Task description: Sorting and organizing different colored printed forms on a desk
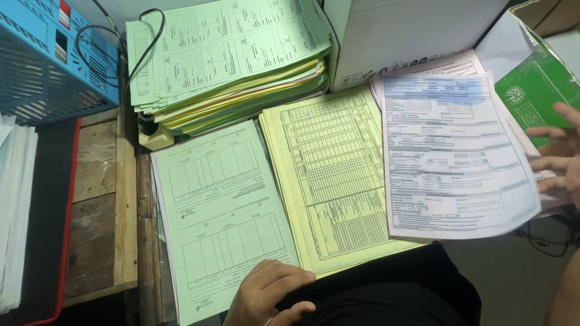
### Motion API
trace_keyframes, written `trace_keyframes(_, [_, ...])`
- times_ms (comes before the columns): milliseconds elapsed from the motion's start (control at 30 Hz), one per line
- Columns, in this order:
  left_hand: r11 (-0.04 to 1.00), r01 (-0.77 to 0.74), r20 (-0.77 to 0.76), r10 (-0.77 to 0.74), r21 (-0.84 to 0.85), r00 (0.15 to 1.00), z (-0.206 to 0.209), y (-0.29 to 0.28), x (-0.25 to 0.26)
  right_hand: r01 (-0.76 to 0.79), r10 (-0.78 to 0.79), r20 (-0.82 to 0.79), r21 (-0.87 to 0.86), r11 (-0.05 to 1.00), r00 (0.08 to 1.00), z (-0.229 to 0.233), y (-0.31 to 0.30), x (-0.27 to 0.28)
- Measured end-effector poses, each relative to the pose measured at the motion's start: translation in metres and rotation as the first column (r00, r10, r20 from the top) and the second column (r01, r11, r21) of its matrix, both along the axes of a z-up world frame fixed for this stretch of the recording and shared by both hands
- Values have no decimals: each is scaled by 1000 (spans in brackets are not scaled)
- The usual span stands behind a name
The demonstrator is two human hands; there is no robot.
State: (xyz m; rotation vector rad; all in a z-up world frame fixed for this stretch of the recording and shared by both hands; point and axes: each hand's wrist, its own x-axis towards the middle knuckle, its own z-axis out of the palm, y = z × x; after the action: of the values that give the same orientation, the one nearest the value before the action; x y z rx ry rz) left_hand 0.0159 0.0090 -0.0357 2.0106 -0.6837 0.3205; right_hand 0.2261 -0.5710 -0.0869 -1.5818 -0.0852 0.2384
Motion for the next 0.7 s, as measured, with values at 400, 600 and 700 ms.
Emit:
trace_keyframes(400, [986,-155,100,148,65,984,4,5,0,40,592,290,-917,398,752,66,197,-68])
trace_keyframes(600, [918,-170,2,182,357,983,-3,43,-14,69,635,247,-954,292,732,69,228,-96])
trace_keyframes(700, [896,-154,-168,242,416,956,-14,58,-23,13,743,269,-943,331,612,46,215,-100])
